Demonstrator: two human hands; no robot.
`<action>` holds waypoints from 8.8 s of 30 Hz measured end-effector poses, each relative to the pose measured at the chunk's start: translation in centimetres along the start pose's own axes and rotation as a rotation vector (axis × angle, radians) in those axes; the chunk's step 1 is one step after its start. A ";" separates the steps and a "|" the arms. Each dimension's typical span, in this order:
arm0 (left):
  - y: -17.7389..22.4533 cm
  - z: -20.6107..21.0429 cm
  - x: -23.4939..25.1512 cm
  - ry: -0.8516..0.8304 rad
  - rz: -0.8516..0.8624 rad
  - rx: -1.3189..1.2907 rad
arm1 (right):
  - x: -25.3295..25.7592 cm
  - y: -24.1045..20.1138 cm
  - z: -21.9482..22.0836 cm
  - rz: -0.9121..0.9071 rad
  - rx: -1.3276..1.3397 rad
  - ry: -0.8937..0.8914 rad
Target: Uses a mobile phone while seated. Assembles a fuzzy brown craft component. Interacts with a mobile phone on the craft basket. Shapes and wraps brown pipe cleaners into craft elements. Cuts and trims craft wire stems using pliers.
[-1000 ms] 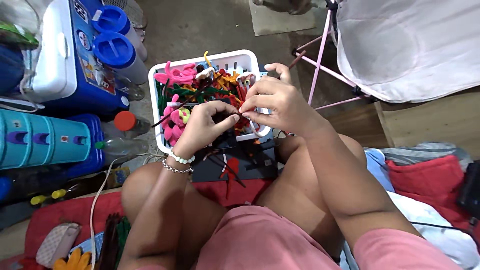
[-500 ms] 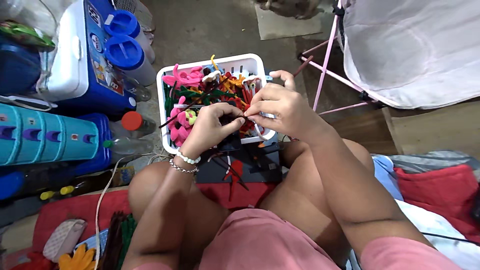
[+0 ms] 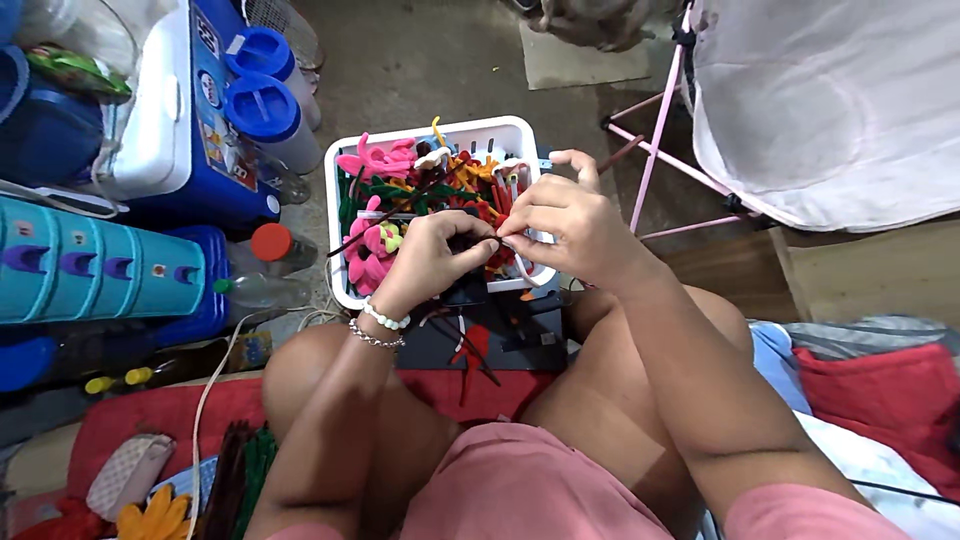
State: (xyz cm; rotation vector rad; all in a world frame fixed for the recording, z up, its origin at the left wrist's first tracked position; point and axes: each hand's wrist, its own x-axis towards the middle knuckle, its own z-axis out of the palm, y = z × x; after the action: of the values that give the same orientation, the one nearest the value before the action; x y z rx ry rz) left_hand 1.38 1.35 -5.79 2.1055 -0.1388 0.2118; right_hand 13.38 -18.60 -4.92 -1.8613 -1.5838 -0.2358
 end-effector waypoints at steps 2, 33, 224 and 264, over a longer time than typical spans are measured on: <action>0.2 0.1 0.0 0.013 -0.026 -0.009 | 0.1 -0.4 0.3 0.039 -0.032 0.030; -0.4 2.2 0.5 0.411 -0.301 -0.320 | 0.1 -2.7 4.7 0.511 0.342 0.327; 0.7 2.7 -0.7 0.409 -0.443 -0.549 | 0.5 -3.1 4.4 0.519 0.271 0.267; 0.6 1.1 -0.6 -0.033 -0.348 -0.132 | 0.6 0.2 1.4 -0.016 -0.328 -0.050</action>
State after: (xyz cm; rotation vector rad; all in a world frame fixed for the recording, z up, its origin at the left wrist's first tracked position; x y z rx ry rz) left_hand 0.76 0.12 -5.95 1.9646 0.1893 -0.0406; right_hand 13.37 -17.33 -5.75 -2.1146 -1.6736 -0.4844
